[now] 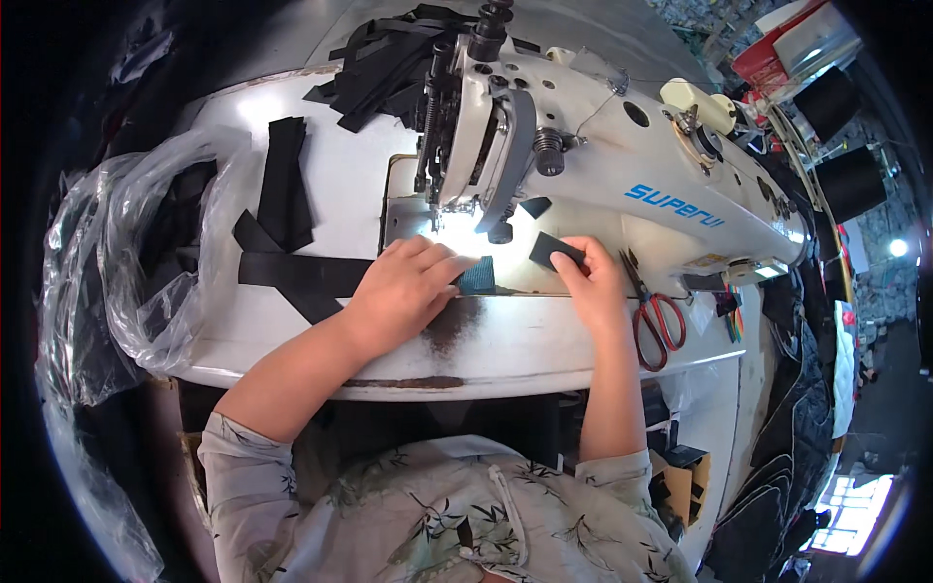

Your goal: Operate an industrial sewing machine to sew fabric strips.

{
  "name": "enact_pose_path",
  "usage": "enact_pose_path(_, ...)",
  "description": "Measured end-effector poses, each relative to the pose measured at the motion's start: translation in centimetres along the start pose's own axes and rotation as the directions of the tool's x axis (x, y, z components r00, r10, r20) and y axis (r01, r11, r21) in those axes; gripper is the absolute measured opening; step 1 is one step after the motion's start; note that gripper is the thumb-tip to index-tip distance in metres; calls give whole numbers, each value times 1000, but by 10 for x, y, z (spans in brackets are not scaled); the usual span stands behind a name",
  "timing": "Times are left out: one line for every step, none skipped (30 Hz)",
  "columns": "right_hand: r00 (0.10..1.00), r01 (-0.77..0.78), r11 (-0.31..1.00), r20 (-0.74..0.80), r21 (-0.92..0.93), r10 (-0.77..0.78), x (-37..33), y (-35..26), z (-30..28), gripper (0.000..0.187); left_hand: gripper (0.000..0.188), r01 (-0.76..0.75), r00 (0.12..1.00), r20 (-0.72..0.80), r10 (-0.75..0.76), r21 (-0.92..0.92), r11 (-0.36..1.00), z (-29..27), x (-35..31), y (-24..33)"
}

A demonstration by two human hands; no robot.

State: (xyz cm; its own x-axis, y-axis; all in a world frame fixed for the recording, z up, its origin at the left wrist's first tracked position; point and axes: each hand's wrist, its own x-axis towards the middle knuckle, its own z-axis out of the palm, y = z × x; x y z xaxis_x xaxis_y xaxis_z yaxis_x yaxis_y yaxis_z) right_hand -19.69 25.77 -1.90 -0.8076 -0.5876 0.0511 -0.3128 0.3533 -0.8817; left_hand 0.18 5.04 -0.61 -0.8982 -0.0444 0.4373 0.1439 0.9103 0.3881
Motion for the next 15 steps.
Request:
enact_pose_path(1000,1,1000,6,-3,-1,0,-3,-1,20,59,-12,1000,16,12,31,999,-1,-1,-1)
enact_pose_path(999,-29,991,36,-128,33,-2,-8,-4,22,59,-6,1000,13,6,31,999,-1,-3,-1)
enact_pose_path(996,-56,965,53,-255,72,-4,-14,-7,25,53,28,1000,-9,-28,-1,1000,-1,-2,0)
enact_pose_path(996,-55,964,52,-259,71,-5,-15,-8,25,48,61,998,-30,-62,-33,998,-1,-1,0)
enact_pose_path(999,-32,954,31,-298,43,-6,-16,-8,26,48,61,998,-33,-62,-35,998,-1,-1,1)
enact_pose_path(1000,-8,944,12,-331,12,-7,-17,-5,27,44,29,999,27,-30,52,998,-4,-2,1)
enact_pose_path(1000,-4,945,12,-328,9,-8,-19,-4,27,41,-8,996,91,-4,136,991,-6,-3,2)
enact_pose_path(1000,17,931,-17,-365,-25,-10,-21,-4,28,41,-9,996,91,-4,141,990,-5,-3,2)
enact_pose_path(997,34,915,-44,-402,-56,-11,-22,-3,29,39,-115,991,93,96,234,965,-4,-5,3)
enact_pose_path(997,34,916,-45,-399,-56,-12,-21,-2,29,38,-218,975,104,194,324,921,-2,-6,4)
enact_pose_path(995,60,910,-49,-411,-87,-12,-19,-2,30,38,-219,975,106,195,325,920,-1,-7,6)
enact_pose_path(992,86,902,-51,-423,-118,-12,-18,-2,30,38,-283,959,118,257,365,887,1,-8,9)
enact_pose_path(992,86,902,-51,-423,-119,-12,-18,-2,30,39,-345,939,133,318,402,848,3,-8,10)
enact_pose_path(991,93,907,-46,-411,-122,-13,-19,-1,30,37,-347,938,142,317,384,856,2,-9,10)
enact_pose_path(991,97,911,-45,-402,-125,-13,-20,-2,30,37,-350,937,141,321,383,855,0,-8,10)
